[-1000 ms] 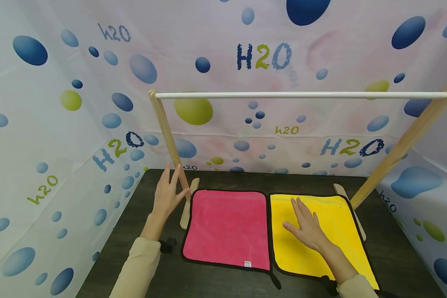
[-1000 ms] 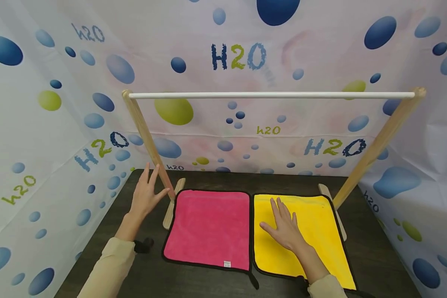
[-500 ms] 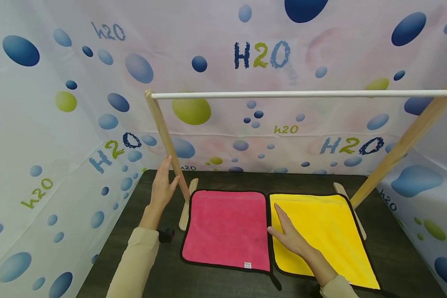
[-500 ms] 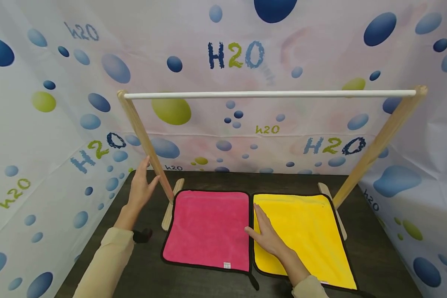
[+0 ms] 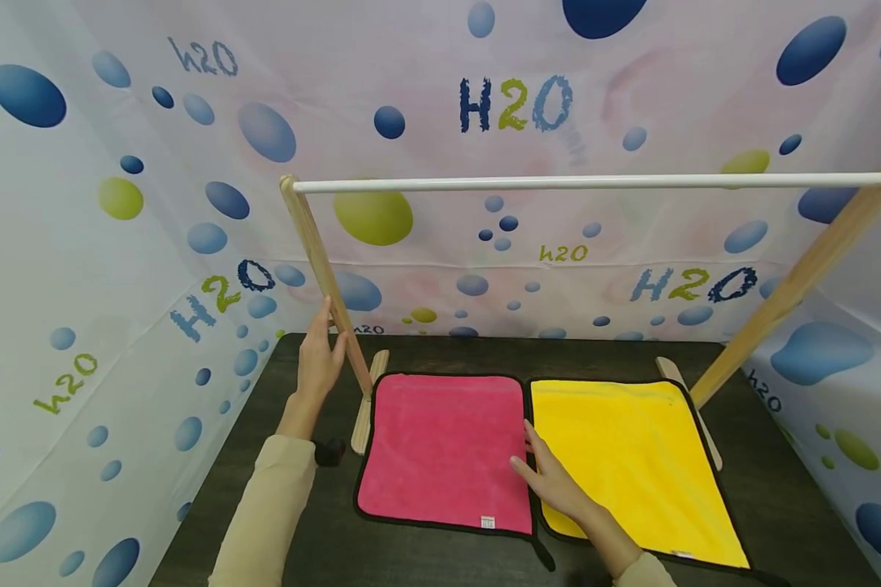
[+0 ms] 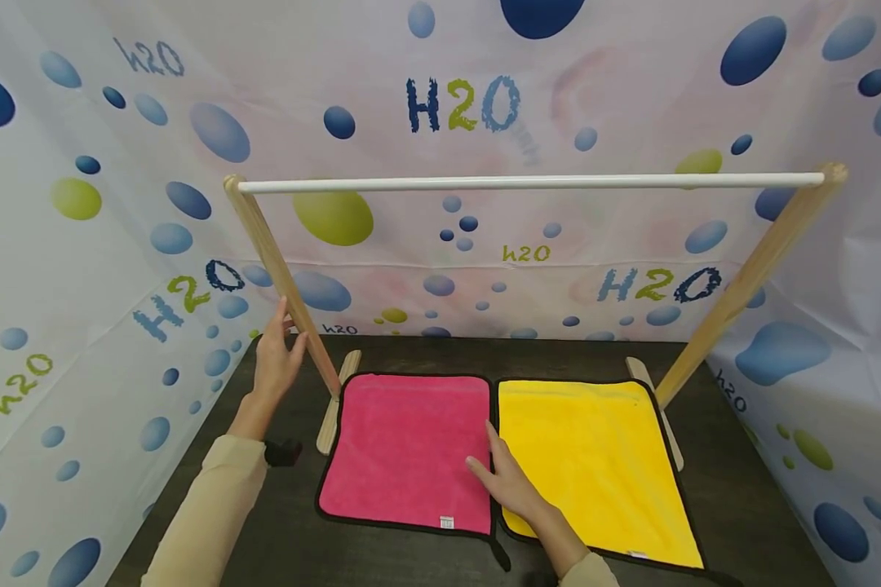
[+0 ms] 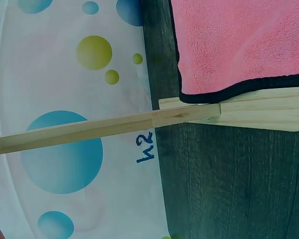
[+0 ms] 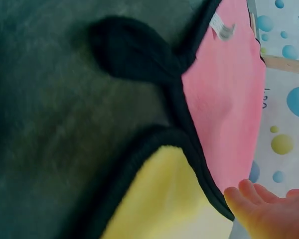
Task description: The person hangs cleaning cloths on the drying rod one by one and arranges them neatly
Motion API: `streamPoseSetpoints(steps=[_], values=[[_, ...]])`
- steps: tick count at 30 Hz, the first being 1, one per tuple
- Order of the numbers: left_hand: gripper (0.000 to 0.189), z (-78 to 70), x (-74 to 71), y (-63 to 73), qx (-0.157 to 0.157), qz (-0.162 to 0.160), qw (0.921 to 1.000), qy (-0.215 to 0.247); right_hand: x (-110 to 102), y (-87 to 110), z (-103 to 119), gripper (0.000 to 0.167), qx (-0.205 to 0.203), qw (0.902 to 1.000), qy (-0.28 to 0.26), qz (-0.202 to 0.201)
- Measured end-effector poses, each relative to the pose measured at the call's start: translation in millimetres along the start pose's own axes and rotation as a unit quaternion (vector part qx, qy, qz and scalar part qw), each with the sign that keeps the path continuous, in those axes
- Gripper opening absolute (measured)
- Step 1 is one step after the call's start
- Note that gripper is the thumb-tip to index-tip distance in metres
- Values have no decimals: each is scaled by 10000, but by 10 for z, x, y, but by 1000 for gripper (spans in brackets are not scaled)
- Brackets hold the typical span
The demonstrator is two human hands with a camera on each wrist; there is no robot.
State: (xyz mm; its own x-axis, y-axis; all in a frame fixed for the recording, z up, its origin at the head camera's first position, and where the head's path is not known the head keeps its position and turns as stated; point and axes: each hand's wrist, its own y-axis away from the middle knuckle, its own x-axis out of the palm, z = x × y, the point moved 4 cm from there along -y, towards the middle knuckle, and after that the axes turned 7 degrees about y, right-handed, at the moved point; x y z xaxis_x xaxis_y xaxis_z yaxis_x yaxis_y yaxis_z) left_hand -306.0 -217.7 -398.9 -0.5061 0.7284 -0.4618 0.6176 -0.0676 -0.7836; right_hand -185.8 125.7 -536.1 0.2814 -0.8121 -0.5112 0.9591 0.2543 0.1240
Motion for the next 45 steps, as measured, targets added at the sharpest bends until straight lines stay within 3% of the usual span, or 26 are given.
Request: streamPoseSetpoints(steps=[7, 14, 30, 45], values=[[70, 27, -36, -5, -70, -57, 9999, -77, 134, -15, -19, 77, 122, 9985, -263, 472], [70, -24, -30, -25, -78, -111, 9999, -103, 175, -27, -63, 78, 307, 9980, -159, 525], [65, -29, 56, -23, -109, -337, 9994, 61, 92, -145, -122, 77, 369, 9988, 139, -288], [64, -23, 65, -7, -109, -379, 9991, 124, 94, -189, -178, 75, 644, 9955, 548, -438]])
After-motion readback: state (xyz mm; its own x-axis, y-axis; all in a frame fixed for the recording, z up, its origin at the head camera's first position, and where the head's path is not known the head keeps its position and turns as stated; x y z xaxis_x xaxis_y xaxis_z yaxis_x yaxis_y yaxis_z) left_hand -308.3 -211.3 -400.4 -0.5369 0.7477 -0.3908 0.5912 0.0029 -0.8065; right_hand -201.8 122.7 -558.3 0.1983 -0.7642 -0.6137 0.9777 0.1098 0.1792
